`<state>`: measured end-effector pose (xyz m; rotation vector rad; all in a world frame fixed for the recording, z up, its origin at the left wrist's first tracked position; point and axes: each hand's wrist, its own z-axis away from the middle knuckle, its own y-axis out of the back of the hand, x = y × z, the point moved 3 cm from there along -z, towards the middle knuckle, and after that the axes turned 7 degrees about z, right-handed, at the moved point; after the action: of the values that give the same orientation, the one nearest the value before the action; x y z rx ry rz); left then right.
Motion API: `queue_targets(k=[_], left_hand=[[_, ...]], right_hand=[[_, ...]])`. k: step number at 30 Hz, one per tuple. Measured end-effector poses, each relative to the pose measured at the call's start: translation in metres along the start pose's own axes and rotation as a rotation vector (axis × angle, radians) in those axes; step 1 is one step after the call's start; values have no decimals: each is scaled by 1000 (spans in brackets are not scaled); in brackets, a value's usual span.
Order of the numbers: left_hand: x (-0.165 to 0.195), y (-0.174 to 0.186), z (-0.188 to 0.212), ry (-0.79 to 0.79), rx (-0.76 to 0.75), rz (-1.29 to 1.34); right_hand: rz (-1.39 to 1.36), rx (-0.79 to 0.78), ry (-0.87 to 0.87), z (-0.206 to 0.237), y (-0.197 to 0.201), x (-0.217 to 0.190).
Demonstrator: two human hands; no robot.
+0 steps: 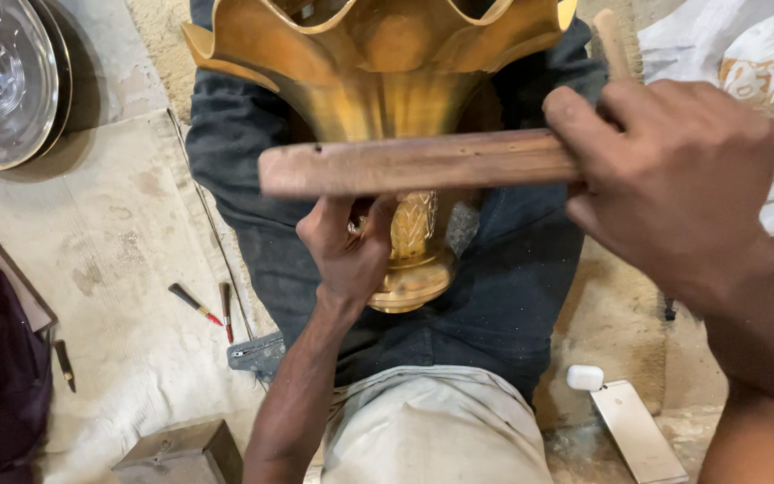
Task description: The person sits on the floor with a large brass vase held between their legs and, using a small chisel held in one hand and a wooden mallet in the other, repeatedly strikes the chisel to carve decorative floral patterns into the vase surface, repositioning the chisel around the pattern as they work.
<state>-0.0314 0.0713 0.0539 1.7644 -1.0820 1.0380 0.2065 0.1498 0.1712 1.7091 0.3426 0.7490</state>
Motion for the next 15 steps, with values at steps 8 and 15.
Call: queue_targets(k=[8, 15], left_hand=[[-13, 2, 10, -26, -70, -15], [-20, 3, 14, -79, -20, -4]], right_hand=[[-27, 213, -6, -8, 2, 0], [-186, 105, 48, -21, 2, -7]])
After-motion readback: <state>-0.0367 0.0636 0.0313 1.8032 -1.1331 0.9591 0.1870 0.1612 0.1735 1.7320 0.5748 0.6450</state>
